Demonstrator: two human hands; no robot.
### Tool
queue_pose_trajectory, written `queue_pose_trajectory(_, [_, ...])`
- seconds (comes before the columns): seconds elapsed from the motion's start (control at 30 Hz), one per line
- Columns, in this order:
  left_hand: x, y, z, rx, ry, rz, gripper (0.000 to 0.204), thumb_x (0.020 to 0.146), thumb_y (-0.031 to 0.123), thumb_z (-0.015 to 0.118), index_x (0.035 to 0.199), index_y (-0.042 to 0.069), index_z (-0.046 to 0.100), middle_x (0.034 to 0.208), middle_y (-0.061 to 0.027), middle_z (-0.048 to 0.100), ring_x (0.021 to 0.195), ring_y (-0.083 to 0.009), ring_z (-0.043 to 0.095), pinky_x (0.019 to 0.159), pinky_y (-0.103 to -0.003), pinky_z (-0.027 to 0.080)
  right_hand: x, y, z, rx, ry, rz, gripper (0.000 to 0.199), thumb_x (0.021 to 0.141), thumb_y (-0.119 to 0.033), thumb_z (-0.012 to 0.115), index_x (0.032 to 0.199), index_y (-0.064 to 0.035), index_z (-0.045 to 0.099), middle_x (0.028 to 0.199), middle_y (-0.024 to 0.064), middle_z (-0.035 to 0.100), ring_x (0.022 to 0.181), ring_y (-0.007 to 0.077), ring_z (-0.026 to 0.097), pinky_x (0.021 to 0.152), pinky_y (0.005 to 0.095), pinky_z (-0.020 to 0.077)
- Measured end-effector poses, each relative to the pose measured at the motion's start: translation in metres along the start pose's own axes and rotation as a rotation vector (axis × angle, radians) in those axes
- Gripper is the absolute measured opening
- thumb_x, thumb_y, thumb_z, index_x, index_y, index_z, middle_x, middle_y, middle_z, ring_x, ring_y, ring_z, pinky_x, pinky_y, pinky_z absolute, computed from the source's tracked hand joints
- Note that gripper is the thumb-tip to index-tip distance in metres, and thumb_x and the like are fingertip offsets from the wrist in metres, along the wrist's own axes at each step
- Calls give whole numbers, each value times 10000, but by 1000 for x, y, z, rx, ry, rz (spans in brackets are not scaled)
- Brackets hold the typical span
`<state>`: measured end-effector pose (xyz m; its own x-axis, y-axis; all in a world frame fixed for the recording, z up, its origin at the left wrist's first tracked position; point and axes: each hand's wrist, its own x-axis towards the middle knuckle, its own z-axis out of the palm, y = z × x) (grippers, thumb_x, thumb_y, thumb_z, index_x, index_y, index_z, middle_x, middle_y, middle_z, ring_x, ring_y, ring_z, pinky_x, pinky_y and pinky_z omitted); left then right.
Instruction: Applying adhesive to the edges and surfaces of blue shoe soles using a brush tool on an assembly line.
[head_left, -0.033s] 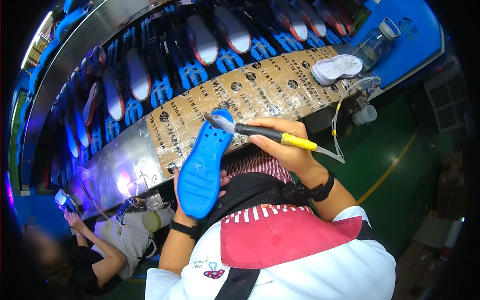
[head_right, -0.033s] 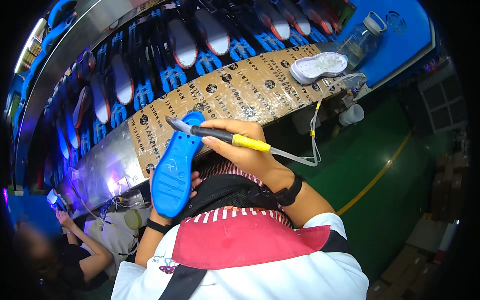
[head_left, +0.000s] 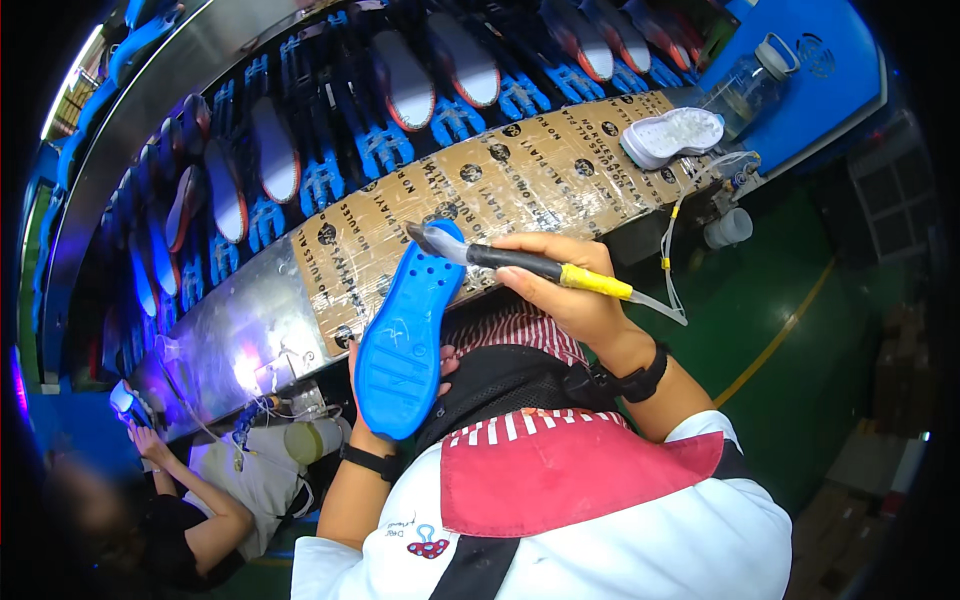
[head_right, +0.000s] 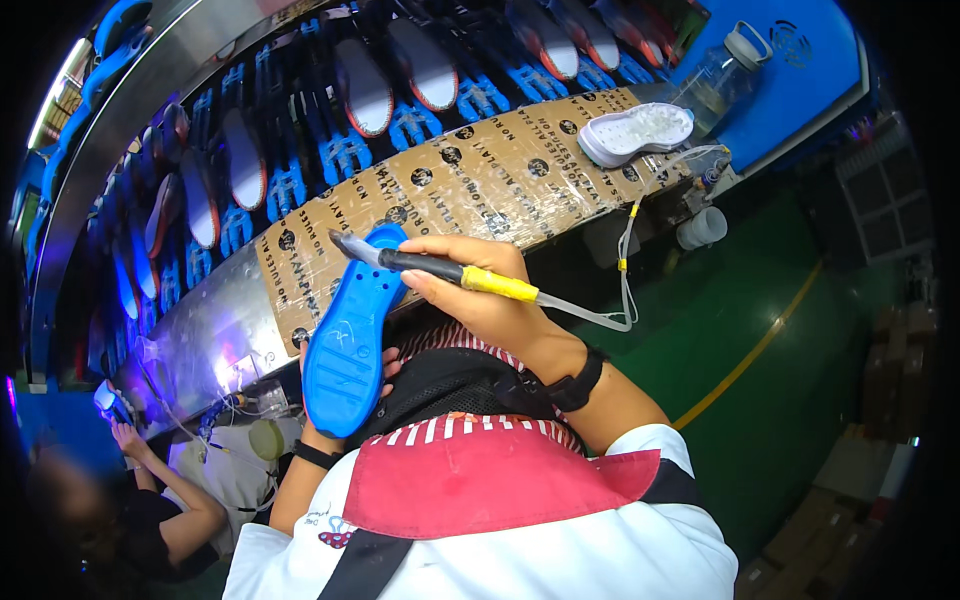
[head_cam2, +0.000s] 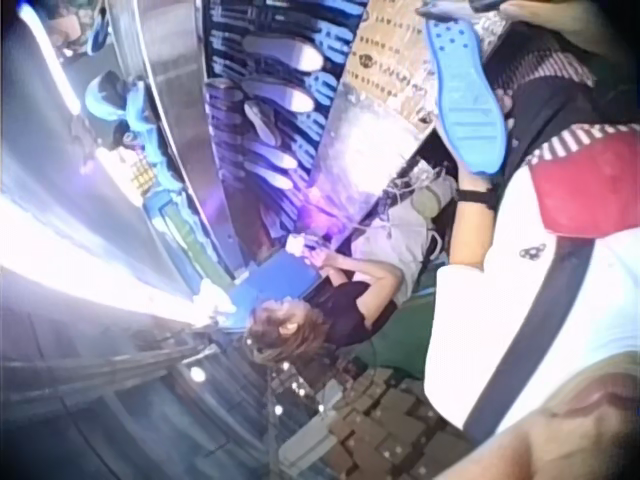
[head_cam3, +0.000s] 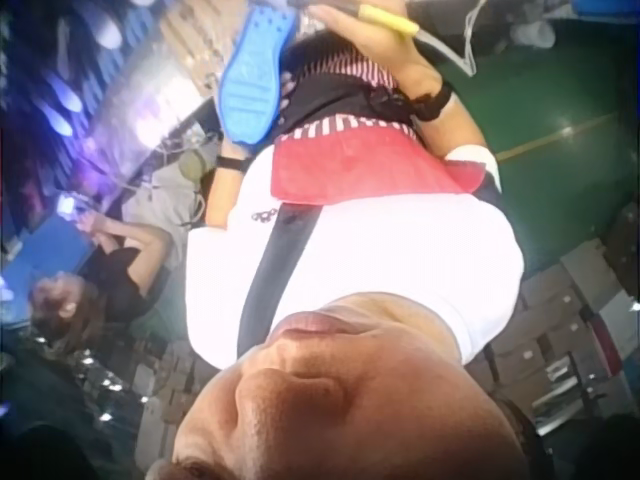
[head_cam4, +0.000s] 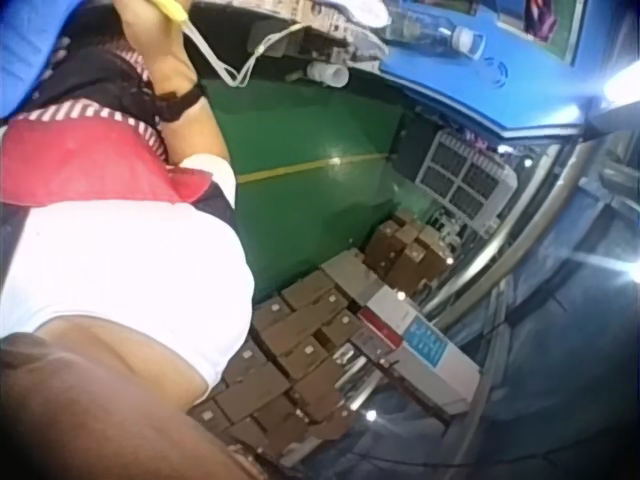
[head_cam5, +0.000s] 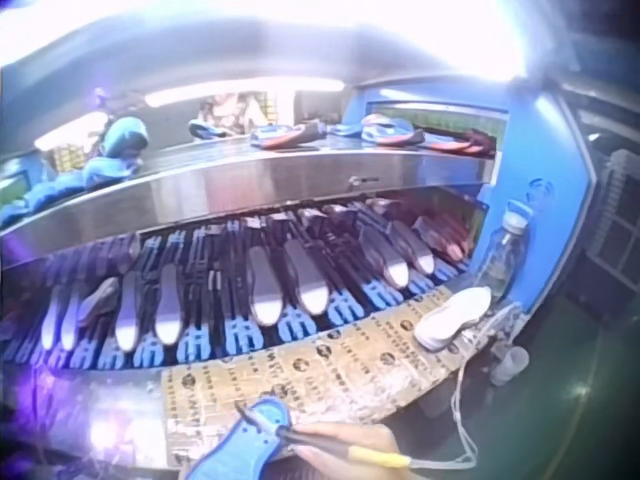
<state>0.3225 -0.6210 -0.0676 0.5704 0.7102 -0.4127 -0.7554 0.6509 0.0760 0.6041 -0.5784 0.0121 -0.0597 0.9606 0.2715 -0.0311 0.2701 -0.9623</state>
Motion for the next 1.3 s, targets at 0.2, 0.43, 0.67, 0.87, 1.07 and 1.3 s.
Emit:
queue_pose_trajectory(0.2, [0,5,2,142,-21,-38,999,783,773,392,1433,24,271,1335,-298,416,1163,-454,493,915,-577,466,4,-10,11,84,17,131,237,809,-99,687,1010,26,668,819,47,670,719,49,581,616,194,453])
queue_pose_trajectory(0.43, [40,0,60,711,11,425,758,870,659,370,1327,56,411,1199,-196,548,1033,-327,587,686,-460,583,19,-42,44,134,-37,-10,194,807,-38,670,987,34,660,809,71,687,699,57,626,605,206,495])
queue_pose_trajectory(0.67, [53,-15,77,650,-194,466,739,881,648,361,1340,70,400,1211,-189,544,1035,-328,583,748,-466,555,44,-38,56,-382,326,-521,195,738,-48,713,915,14,663,757,122,656,621,201,634,561,287,482])
queue_pose_trajectory(0.87, [71,-17,93,567,-343,507,724,890,638,354,1352,82,390,1221,-184,540,1037,-328,579,802,-472,531,38,-36,72,-147,151,-363,156,747,-56,709,885,4,669,731,116,659,625,189,652,574,278,496])
queue_pose_trajectory(1.07, [72,-11,99,467,-457,582,709,899,628,346,1364,94,381,1231,-178,536,1039,-328,575,856,-477,507,36,-35,78,-131,289,-413,182,740,-44,719,910,0,669,773,107,673,658,206,659,604,292,507])
queue_pose_trajectory(1.3, [84,-5,107,334,-576,609,697,902,614,368,1387,114,358,1258,-167,521,1067,-336,552,935,-489,452,31,-37,82,-165,93,-567,243,705,-64,744,927,0,667,747,114,662,649,255,645,615,328,506])
